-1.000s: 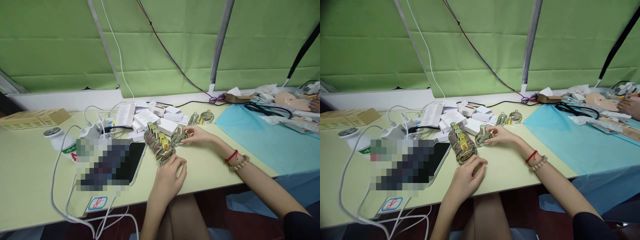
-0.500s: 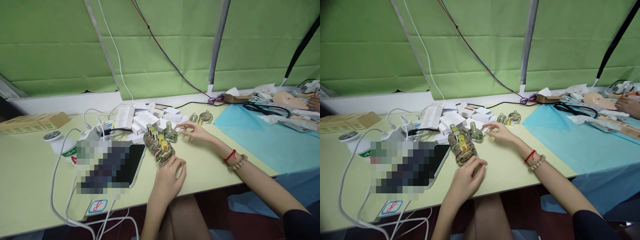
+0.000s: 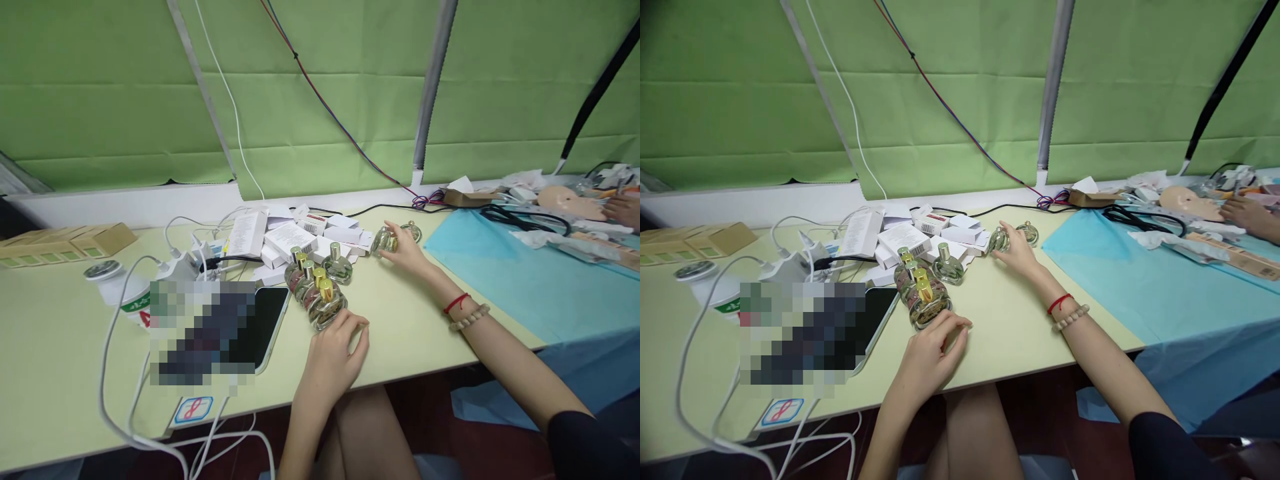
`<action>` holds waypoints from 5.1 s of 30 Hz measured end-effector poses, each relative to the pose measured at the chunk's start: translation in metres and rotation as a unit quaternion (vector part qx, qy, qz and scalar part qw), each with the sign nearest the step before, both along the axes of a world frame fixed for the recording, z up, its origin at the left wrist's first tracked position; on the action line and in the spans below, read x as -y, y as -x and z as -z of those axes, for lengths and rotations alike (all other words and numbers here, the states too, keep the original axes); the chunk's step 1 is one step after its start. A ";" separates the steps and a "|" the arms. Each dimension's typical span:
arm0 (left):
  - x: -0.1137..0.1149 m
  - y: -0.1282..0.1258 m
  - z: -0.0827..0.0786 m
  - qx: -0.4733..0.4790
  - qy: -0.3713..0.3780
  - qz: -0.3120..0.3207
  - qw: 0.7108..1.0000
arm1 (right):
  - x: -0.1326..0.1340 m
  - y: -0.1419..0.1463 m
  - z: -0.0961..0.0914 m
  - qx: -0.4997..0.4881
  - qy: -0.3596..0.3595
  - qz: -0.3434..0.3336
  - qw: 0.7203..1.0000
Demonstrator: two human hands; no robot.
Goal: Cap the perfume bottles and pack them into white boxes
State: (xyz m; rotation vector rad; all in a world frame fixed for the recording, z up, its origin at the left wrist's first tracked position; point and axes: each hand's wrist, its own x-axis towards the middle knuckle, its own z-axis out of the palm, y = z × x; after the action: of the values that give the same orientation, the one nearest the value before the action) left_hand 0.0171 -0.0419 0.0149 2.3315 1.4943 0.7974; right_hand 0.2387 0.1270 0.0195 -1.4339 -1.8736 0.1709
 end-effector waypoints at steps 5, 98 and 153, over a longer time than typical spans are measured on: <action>0.000 0.000 -0.001 0.001 0.005 0.000 1.000 | 0.001 0.004 -0.006 -0.047 -0.019 -0.047 0.998; 0.001 0.000 -0.001 0.001 0.006 -0.002 1.000 | 0.013 0.012 -0.025 -0.343 0.243 -0.215 0.882; -0.001 0.001 0.004 0.004 0.001 0.003 1.000 | -0.007 -0.017 -0.016 -0.319 -0.031 0.128 0.939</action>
State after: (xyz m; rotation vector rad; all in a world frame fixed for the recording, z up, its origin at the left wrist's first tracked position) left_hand 0.0162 -0.0406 0.0111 2.3273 1.4842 0.8040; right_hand 0.2559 0.1343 0.0357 -1.3542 -1.1470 0.3921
